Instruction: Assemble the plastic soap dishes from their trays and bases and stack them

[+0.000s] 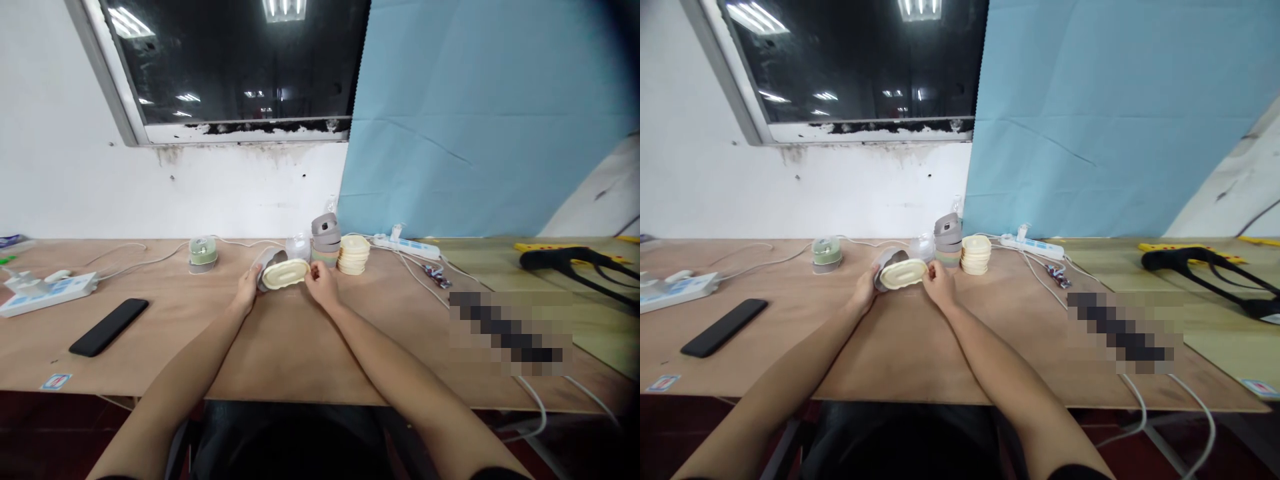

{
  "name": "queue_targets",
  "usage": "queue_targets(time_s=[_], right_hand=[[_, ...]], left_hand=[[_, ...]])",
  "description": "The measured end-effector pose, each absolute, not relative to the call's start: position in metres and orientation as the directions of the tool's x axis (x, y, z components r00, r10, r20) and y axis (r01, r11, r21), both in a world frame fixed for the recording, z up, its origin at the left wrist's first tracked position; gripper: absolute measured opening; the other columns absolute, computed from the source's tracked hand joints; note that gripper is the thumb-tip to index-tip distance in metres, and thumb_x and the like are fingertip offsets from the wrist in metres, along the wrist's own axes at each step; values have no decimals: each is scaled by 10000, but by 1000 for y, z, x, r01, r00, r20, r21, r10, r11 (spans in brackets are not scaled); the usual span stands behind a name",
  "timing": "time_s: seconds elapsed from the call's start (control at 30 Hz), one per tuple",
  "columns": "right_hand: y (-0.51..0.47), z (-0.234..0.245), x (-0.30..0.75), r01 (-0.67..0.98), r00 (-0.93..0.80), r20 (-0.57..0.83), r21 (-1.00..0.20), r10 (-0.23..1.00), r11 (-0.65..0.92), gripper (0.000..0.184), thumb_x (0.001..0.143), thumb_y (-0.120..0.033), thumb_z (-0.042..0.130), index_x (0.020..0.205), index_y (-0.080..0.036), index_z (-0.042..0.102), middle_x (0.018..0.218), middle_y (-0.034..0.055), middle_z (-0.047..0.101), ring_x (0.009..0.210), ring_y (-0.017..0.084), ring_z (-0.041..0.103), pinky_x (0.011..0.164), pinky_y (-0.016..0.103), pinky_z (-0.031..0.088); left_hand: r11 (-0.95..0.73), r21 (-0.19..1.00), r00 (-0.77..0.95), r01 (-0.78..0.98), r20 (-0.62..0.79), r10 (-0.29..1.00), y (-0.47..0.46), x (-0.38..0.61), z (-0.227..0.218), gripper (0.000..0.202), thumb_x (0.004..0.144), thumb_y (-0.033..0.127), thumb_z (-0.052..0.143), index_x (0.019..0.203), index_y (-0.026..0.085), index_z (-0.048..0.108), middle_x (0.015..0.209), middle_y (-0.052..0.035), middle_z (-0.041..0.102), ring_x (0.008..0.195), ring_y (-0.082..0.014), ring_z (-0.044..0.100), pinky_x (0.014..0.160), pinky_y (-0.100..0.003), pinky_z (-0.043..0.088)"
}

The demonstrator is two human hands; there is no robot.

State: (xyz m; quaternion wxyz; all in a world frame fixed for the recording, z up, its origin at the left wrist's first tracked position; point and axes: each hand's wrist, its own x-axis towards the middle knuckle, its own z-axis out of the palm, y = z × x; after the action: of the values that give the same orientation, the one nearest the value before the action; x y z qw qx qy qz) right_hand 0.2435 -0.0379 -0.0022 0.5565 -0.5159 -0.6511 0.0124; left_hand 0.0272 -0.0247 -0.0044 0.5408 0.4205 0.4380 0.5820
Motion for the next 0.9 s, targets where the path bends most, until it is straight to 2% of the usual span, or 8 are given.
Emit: queue_targets(time_s=[0.13, 0.23, 0.3, 0.43, 0.57, 0.73, 0.9], right_hand=[[-28, 19, 274, 513, 460, 708, -705, 536, 490, 386, 745, -246, 509, 1120, -164, 478, 725, -1, 580, 611, 149, 573, 601, 264, 457], [-17, 38, 314, 397, 716, 566, -812, 408, 429, 527, 754, -217, 464, 1264, -137, 358, 746, 5, 560, 568, 148, 572, 567, 276, 478], [-10, 46, 341, 325, 805, 460, -870, 376, 370, 561, 759, -210, 460, 1294, -128, 316, 761, 15, 560, 557, 153, 580, 558, 290, 493], [-1, 45, 368, 181, 879, 293, -935, 377, 306, 578, 758, -213, 486, 1298, -153, 290, 799, 20, 566, 565, 161, 601, 531, 307, 523], [5, 42, 365, 55, 908, 176, -950, 381, 308, 531, 747, -187, 492, 1245, -182, 310, 842, 16, 565, 525, 139, 599, 471, 285, 527], [9, 46, 355, 18, 915, 148, -945, 375, 328, 492, 753, -178, 494, 1210, -193, 313, 841, 0, 562, 517, 124, 614, 467, 259, 538], [9, 46, 346, 1, 898, 174, -919, 405, 394, 510, 706, -148, 502, 1185, -194, 335, 802, -30, 549, 499, 121, 620, 473, 248, 537]], left_hand=[[-41, 955, -134, -293, 1, 991, -16, 13, -6, 561, 734, 569, 642, 1092, 138, 630, 932, -101, 703, 705, -198, 672, 559, -278, 522], [-44, 955, -118, -294, 10, 993, -16, 11, -5, 531, 763, 548, 623, 1109, 145, 624, 940, -99, 702, 699, -204, 680, 540, -278, 522], [-51, 957, -102, -286, 23, 995, -18, 13, -4, 519, 773, 529, 626, 1104, 129, 627, 902, -101, 706, 679, -206, 682, 538, -284, 525], [-60, 954, -84, -293, 37, 996, -22, 17, 0, 511, 765, 502, 659, 1094, 111, 640, 896, -115, 715, 696, -220, 687, 568, -305, 541], [-62, 958, -68, -280, 44, 997, -21, 15, -2, 530, 748, 531, 668, 1084, 122, 653, 955, -122, 715, 727, -227, 689, 576, -305, 546], [-69, 963, -80, -259, 50, 996, -17, 13, -6, 519, 726, 544, 681, 1012, 112, 669, 897, -121, 717, 674, -201, 679, 561, -274, 531], [-58, 963, -69, -263, 41, 997, -16, 14, -7, 539, 712, 559, 686, 1007, 108, 664, 867, -126, 719, 666, -217, 682, 550, -280, 523]])
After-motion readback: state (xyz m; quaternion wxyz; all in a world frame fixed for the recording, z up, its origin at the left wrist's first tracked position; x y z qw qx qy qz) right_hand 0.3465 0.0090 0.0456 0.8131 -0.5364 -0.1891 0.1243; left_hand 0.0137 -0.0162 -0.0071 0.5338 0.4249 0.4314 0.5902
